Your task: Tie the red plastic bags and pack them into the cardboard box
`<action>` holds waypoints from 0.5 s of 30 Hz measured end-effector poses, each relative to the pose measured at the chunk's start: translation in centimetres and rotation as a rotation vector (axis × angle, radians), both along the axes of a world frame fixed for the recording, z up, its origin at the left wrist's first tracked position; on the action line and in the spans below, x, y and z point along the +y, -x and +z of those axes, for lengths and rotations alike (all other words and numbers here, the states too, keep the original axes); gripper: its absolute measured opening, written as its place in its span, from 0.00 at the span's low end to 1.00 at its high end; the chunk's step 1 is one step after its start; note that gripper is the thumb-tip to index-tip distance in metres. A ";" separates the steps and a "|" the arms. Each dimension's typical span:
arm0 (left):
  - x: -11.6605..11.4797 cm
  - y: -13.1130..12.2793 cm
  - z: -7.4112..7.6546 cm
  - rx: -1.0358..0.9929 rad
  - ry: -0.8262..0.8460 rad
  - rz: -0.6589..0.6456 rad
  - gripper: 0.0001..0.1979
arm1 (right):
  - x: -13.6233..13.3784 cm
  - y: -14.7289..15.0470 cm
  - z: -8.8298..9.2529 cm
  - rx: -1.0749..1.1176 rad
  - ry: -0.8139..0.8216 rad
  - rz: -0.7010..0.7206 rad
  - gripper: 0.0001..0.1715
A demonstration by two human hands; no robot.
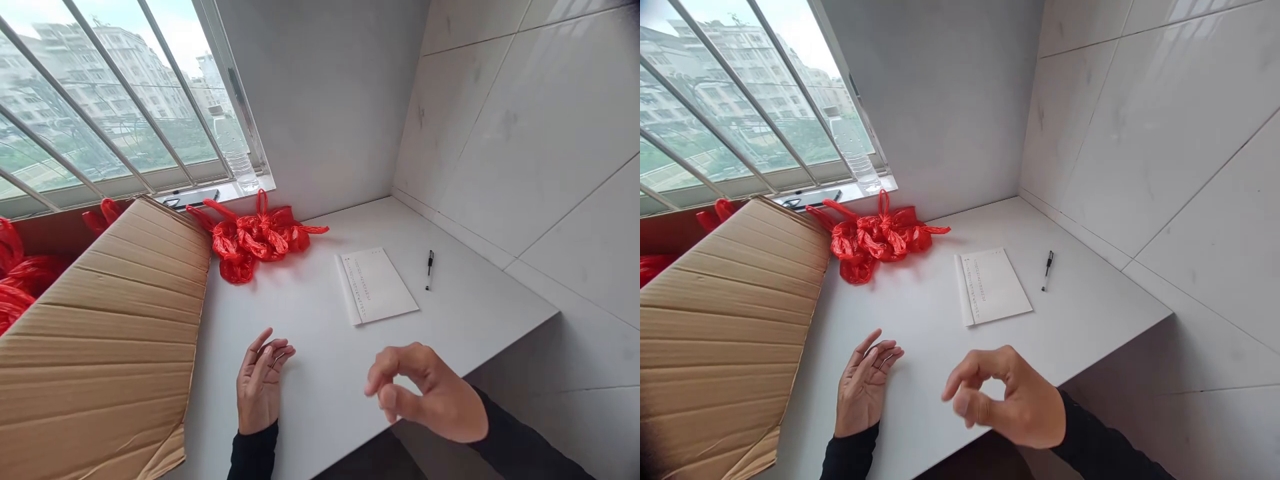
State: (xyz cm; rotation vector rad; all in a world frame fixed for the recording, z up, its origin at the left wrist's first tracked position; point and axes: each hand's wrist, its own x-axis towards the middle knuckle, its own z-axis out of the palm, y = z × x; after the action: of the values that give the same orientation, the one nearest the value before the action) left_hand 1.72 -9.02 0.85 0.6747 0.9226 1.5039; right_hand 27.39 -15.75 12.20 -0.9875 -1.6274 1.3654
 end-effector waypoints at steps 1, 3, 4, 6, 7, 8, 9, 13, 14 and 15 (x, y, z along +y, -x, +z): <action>0.0 -0.1 0.0 0.004 0.002 0.006 0.21 | 0.8 -0.9 -1.0 -0.031 0.036 -0.089 0.15; -0.1 -0.1 0.1 0.012 0.007 0.017 0.20 | 2.3 -2.6 -3.2 -0.054 0.076 -0.271 0.20; -0.1 -0.1 0.1 0.015 0.009 0.021 0.20 | 2.9 -3.4 -4.4 -0.062 0.087 -0.345 0.21; -0.1 0.0 0.1 0.018 0.017 0.028 0.20 | 3.5 -4.3 -6.5 -0.098 0.098 -0.440 0.21; -0.1 0.0 0.0 0.017 0.021 0.032 0.20 | 3.5 -4.4 -7.3 -0.129 0.101 -0.462 0.21; -0.2 -0.1 0.0 0.015 0.023 0.038 0.20 | 3.4 -4.2 -8.0 -0.171 0.097 -0.475 0.20; -0.3 -0.2 -0.1 0.010 0.024 0.048 0.20 | 3.2 -3.9 -8.5 -0.218 0.085 -0.482 0.20; -2.0 -0.8 -0.5 -0.034 0.021 0.105 0.17 | 1.9 -1.5 -10.0 -0.424 0.011 -0.474 0.18; -2.8 -0.9 -0.5 -0.048 0.026 0.115 0.16 | 1.5 -1.0 -10.3 -0.493 -0.011 -0.465 0.18; -3.7 -0.8 -0.6 -0.055 0.030 0.119 0.16 | 1.2 -0.5 -10.6 -0.570 -0.049 -0.450 0.17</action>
State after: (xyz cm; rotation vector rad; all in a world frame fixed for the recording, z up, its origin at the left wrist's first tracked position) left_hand 2.51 -12.71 0.28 0.5624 0.9547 1.6031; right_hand 27.93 -14.56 1.61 -1.6987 -1.6721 0.7722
